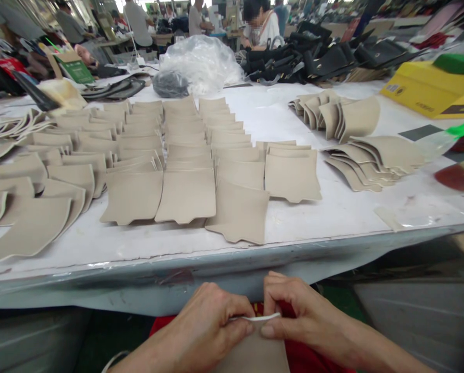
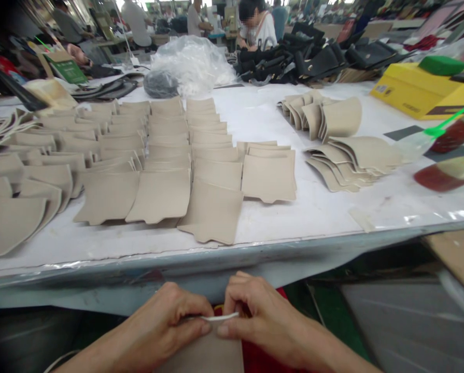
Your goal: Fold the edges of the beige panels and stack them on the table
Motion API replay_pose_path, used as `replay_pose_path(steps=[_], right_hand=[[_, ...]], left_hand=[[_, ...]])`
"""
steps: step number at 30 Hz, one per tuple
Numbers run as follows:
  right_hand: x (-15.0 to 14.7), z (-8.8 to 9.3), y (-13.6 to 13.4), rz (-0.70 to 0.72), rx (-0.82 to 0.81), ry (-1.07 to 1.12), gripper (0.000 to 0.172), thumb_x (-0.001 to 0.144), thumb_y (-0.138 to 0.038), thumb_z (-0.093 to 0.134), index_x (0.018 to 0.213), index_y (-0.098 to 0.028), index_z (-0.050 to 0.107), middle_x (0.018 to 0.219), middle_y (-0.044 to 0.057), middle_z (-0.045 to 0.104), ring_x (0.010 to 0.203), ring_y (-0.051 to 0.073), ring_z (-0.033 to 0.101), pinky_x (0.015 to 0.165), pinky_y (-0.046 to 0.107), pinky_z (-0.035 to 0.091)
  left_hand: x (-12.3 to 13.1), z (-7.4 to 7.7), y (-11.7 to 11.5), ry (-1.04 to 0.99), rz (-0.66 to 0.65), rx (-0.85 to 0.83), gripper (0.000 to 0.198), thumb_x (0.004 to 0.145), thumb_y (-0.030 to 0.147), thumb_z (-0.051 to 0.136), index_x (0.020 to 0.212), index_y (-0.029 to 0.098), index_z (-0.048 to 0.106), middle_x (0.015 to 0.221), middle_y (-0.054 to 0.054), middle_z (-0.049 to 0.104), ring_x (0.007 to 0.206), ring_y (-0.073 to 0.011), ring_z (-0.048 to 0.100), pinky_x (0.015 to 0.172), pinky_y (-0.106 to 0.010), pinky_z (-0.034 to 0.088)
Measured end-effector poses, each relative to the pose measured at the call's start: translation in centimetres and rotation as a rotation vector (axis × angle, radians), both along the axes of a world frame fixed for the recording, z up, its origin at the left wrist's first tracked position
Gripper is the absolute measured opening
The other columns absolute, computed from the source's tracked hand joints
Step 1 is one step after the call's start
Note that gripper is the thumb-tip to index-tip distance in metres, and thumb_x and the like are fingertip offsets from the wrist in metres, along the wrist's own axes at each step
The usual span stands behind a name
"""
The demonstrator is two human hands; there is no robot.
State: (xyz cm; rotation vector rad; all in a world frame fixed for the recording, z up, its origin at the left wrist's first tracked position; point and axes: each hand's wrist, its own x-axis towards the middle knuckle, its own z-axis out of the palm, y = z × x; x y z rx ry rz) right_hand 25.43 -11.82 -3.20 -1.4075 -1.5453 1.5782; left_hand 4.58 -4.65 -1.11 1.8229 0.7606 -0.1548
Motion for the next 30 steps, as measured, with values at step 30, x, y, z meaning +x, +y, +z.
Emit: replay_pose_path(steps=[30], right_hand=[[-2.0,-0.2,0.7,0.327,-0.002,-0.373,0.037,0.100,-0.049,0.049,0.087,-0.019,0.067,0.074,0.002,0.063,0.072,0.024,0.065,0.056,0.027,0.045]], left_hand=[[-0.9,-3.4,1.3,0.126,0.010,-0.060,0.043,0.087,0.055,0.050,0.073,0.020,0.070,0.058,0.001,0.056,0.062,-0.0159,0.055,0.056,-0.024,0.033]])
